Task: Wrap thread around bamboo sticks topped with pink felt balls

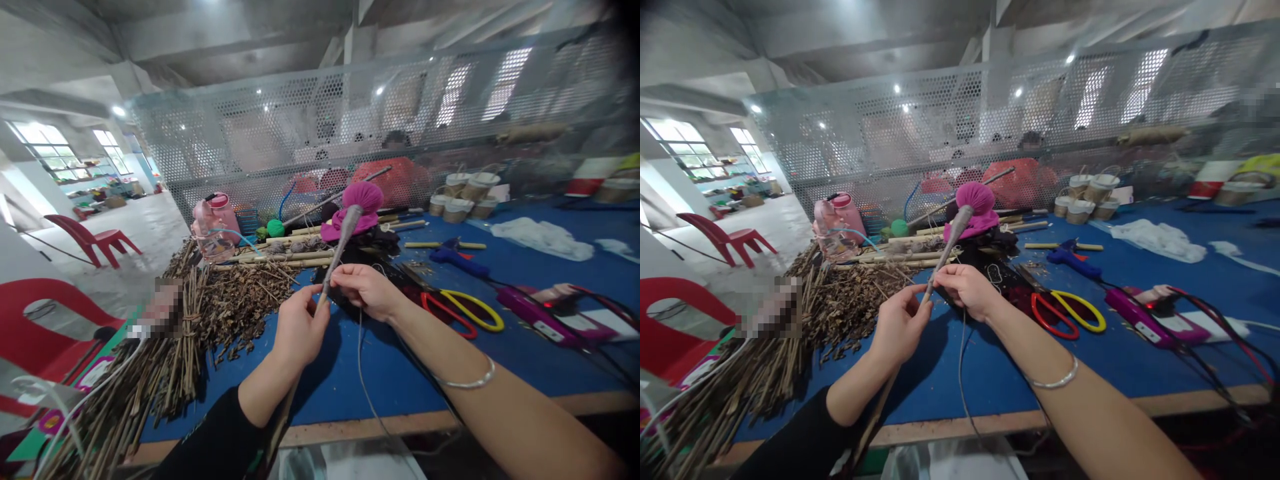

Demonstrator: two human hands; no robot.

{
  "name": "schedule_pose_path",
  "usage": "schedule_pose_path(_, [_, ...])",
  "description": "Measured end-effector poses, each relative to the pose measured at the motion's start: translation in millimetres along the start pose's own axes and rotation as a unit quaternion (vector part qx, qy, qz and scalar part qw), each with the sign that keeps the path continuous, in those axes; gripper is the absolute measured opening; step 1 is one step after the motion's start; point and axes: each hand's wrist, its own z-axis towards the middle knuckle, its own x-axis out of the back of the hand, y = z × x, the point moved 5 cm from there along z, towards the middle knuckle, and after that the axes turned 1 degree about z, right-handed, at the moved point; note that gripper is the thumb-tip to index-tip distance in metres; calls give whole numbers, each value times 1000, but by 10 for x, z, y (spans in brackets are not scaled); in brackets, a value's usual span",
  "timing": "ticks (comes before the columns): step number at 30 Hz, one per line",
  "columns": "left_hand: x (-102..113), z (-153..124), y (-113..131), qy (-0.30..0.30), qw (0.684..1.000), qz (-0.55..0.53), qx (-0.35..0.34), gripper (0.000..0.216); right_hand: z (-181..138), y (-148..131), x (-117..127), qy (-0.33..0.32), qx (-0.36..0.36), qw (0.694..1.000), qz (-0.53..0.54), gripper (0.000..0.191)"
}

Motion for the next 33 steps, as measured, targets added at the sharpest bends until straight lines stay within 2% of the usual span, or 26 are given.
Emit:
schedule_pose_path(7, [43,7,-15,20,999,-38,22,28,-24,5,-62,-12,16,1000,-9,23])
schedule_pose_path(13, [43,3,-16,25,997,-65,33,27,-62,-78,-102,-19,91,994,-56,24])
schedule_pose_path(16, [45,0,-14,25,997,-59,31,28,-70,-90,-104,-27,106,991,-79,23])
schedule_pose_path(24, [53,8,3,29,994,-97,48,27,-42,-18,-93,-12,47,999,-5,23])
schedule_pose_path(28, [35,15,-32,42,984,-156,80,19,-24,5,-87,-14,41,999,-3,24])
schedule_pose_path(33, [2,3,-57,30,969,-218,110,19,-5,15,-60,-10,47,999,-4,24])
